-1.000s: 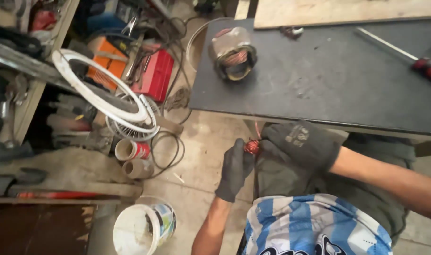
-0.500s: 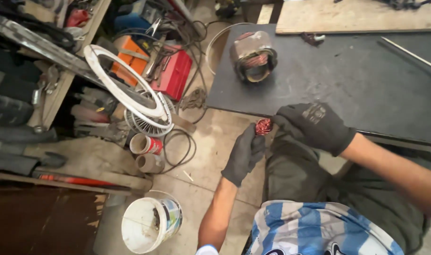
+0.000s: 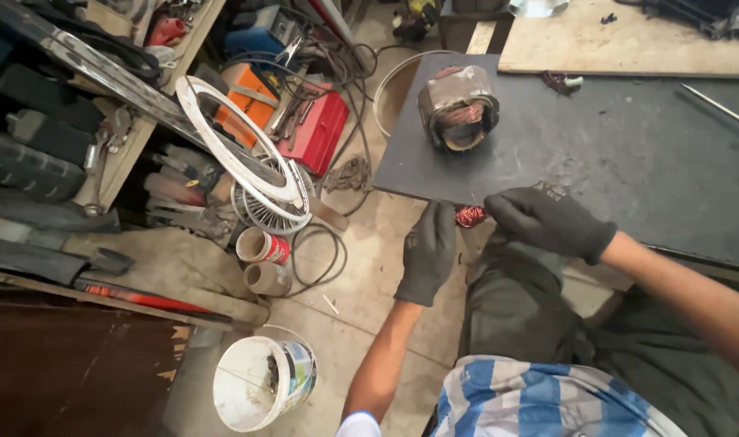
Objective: Winding copper wire coils and fitting them into a motor stator during a repair process
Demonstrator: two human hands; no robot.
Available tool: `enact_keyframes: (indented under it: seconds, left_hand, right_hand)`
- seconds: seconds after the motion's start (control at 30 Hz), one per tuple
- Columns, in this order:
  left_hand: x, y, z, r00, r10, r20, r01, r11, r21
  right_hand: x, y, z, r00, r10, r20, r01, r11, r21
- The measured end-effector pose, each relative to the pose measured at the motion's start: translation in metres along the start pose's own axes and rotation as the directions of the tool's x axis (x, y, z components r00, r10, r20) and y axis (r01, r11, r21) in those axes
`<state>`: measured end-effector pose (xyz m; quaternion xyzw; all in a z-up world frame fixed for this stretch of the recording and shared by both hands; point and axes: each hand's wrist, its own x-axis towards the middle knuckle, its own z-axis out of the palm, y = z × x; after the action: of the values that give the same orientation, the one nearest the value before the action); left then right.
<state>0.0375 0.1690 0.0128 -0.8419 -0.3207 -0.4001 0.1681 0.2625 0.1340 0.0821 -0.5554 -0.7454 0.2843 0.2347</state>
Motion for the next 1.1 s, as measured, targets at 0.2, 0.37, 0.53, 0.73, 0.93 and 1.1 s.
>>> enact_keyframes:
  seconds: [0.2,0.37,0.53,0.73,0.93,1.1]
  left_hand:
    - [0.028,-0.001,-0.016,0.506,-0.498,0.704,0.856,0.391,-0.338]
    - [0.035,-0.008,-0.006,0.179,-0.29,0.94,0.866,-0.407,-0.29]
    - [0.028,-0.01,-0.004,0.645,-0.486,0.59,0.76,0.493,-0.424]
    - [0.036,-0.013,-0.01,0.51,-0.447,0.735,0.831,0.036,-0.555]
    - [0.025,-0.034,0.019,0.305,0.085,0.949,0.51,-0.855,-0.087]
    - [0.04,0.004,0.006,0.37,-0.332,0.868,0.591,-0.637,-0.496]
  right_hand:
    - [0.01,0.004,-0.001,0.994,0.105,0.0,-0.097,0.913,0.397]
    - [0.009,-0.009,-0.007,0.998,-0.053,-0.022,0.047,0.976,-0.211]
    - [0.03,-0.01,-0.004,0.987,0.155,-0.038,-0.155,0.988,0.001]
    - [0.033,-0.022,-0.006,0.993,0.059,-0.104,-0.069,0.993,-0.092]
    - [0.045,-0.022,-0.008,0.991,0.011,-0.135,-0.013,1.0,-0.02]
    - [0.049,-0.033,0.005,0.965,0.247,-0.089,-0.17,0.844,0.509]
